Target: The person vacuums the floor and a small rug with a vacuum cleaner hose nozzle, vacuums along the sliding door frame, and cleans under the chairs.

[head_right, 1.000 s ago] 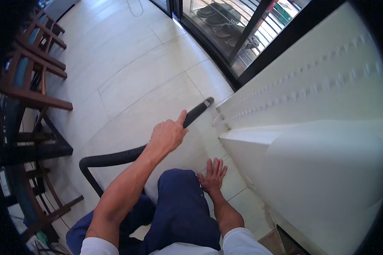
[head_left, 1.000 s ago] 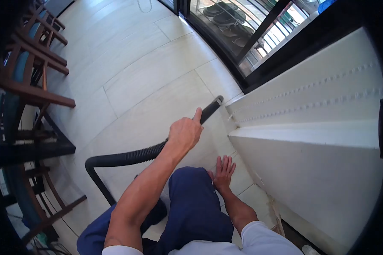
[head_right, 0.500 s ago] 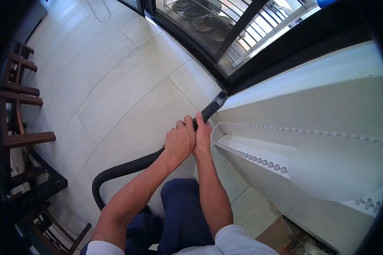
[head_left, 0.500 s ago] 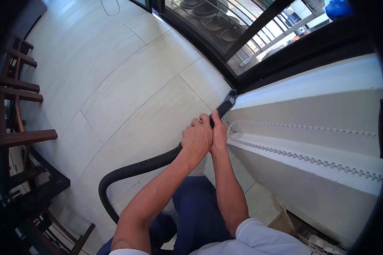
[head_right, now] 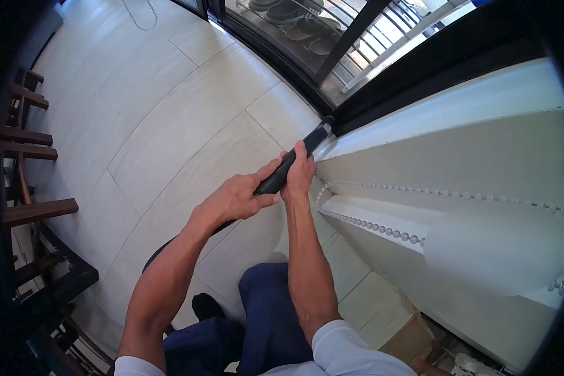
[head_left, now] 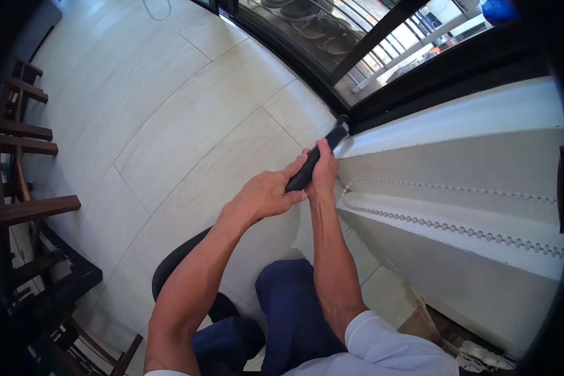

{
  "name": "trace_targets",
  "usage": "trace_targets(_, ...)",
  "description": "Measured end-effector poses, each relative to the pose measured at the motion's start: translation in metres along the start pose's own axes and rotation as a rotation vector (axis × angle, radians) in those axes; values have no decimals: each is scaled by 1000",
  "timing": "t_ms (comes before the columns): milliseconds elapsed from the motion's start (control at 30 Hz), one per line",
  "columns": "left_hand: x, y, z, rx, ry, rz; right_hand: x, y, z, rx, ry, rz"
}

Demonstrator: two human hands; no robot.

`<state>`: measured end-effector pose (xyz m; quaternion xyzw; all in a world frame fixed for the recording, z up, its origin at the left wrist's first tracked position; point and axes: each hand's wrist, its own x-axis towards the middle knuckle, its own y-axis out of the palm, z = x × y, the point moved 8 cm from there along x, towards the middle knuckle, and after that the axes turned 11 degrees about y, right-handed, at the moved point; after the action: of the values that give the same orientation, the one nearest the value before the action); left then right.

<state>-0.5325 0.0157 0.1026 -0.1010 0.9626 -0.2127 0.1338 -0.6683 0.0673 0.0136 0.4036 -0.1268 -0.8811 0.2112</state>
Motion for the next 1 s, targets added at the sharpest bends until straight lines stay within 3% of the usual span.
trace_targets(133, 5, 14, 3, 57, -48, -91, 3, -9, 3, -60, -39, -38)
trace_targets(333, -4, 31, -8, 152, -125, -183, 1, -5, -8, 54, 91, 112)
trace_targets(600, 2, -8, 5, 174, -260, -369, 39, 58, -17, -125, 126, 309)
trace_targets(700, -4, -12, 8, 164, -315, -436, 40, 76, -32, -108, 248, 395)
trace_targets(1000, 1, -49, 30, 210, -382, -606, 69, 140, -45, -303, 237, 538)
